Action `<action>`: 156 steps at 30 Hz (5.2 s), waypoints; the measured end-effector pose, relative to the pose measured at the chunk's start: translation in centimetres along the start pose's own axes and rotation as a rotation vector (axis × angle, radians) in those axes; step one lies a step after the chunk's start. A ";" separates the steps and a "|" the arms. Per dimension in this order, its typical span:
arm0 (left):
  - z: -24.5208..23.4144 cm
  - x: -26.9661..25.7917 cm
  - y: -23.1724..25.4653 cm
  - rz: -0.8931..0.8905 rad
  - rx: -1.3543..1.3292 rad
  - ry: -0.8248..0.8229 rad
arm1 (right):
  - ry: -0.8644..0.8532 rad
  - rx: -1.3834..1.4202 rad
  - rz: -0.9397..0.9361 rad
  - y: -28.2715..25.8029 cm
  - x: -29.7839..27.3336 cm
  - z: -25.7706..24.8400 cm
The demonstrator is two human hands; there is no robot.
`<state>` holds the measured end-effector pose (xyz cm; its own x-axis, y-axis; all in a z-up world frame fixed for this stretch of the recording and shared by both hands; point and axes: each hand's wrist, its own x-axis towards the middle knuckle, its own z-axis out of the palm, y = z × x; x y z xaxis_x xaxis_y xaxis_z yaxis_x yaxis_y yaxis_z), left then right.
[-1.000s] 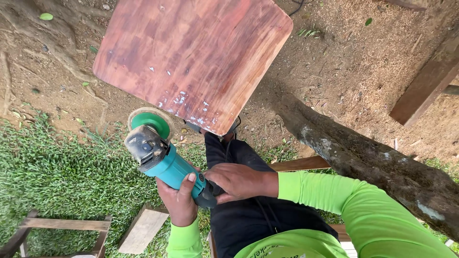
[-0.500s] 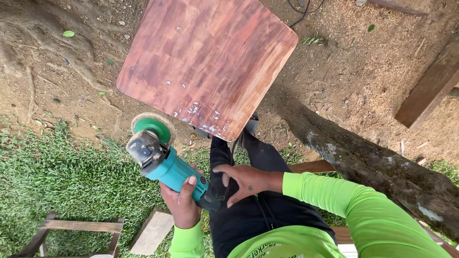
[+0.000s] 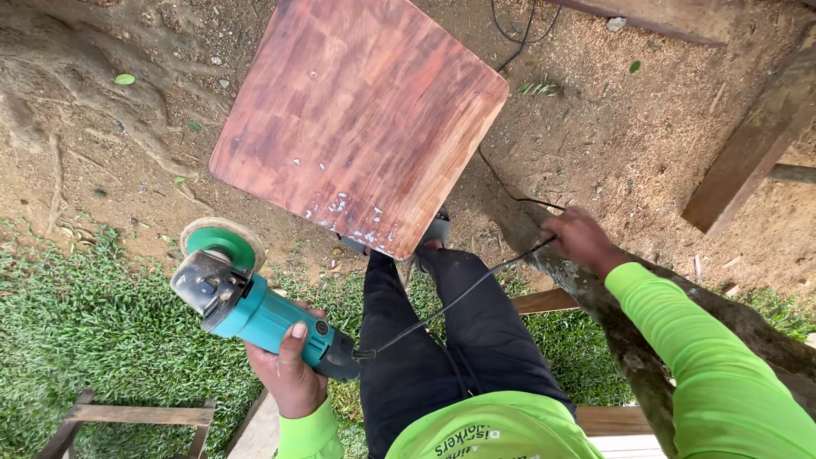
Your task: Sanding a wooden tabletop with a power sander.
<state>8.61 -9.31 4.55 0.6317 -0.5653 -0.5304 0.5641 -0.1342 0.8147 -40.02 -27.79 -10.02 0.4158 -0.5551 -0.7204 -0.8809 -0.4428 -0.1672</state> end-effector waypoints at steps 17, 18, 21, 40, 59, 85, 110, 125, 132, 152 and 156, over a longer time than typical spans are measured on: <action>7.0 -1.0 3.7 0.115 -0.011 0.220 | 0.312 -0.264 -0.027 12.3 2.7 -13.8; 7.7 -1.0 3.7 0.123 -0.008 0.246 | 0.316 -0.261 -0.041 13.3 3.4 -14.7; 9.8 -0.6 4.1 0.149 -0.023 0.335 | 0.339 -0.261 -0.088 16.1 6.2 -18.8; 19.2 -6.7 -0.1 0.305 -0.194 0.667 | 0.824 -0.422 -0.192 32.6 17.9 -43.5; 25.7 -2.9 -7.4 0.257 0.066 0.805 | -0.365 -0.374 -0.126 28.4 25.1 -32.6; 31.8 9.4 -12.2 0.246 -0.358 0.669 | -0.212 0.246 -1.488 -9.2 21.5 -29.8; 31.8 5.5 -17.4 0.152 -0.165 0.773 | -0.162 0.147 -1.451 -5.7 18.2 -24.1; 32.7 7.0 -19.8 0.118 -0.258 0.753 | -0.279 0.179 -1.374 -4.3 19.5 -24.5; 32.2 7.4 -18.8 0.102 0.032 0.751 | -0.633 0.800 -0.764 -5.9 20.4 -23.7; 32.5 19.2 -14.9 0.063 0.171 0.680 | -0.837 1.173 -0.514 -14.9 29.6 -25.1; 31.7 21.3 -15.7 0.073 0.162 0.719 | -0.849 1.148 -0.421 -16.4 31.3 -25.3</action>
<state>-3.67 -45.04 -12.10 0.8885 0.0877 -0.4504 0.4565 -0.2668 0.8488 -6.84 -55.76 -12.79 0.7817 0.2141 -0.5858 -0.5934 0.5444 -0.5928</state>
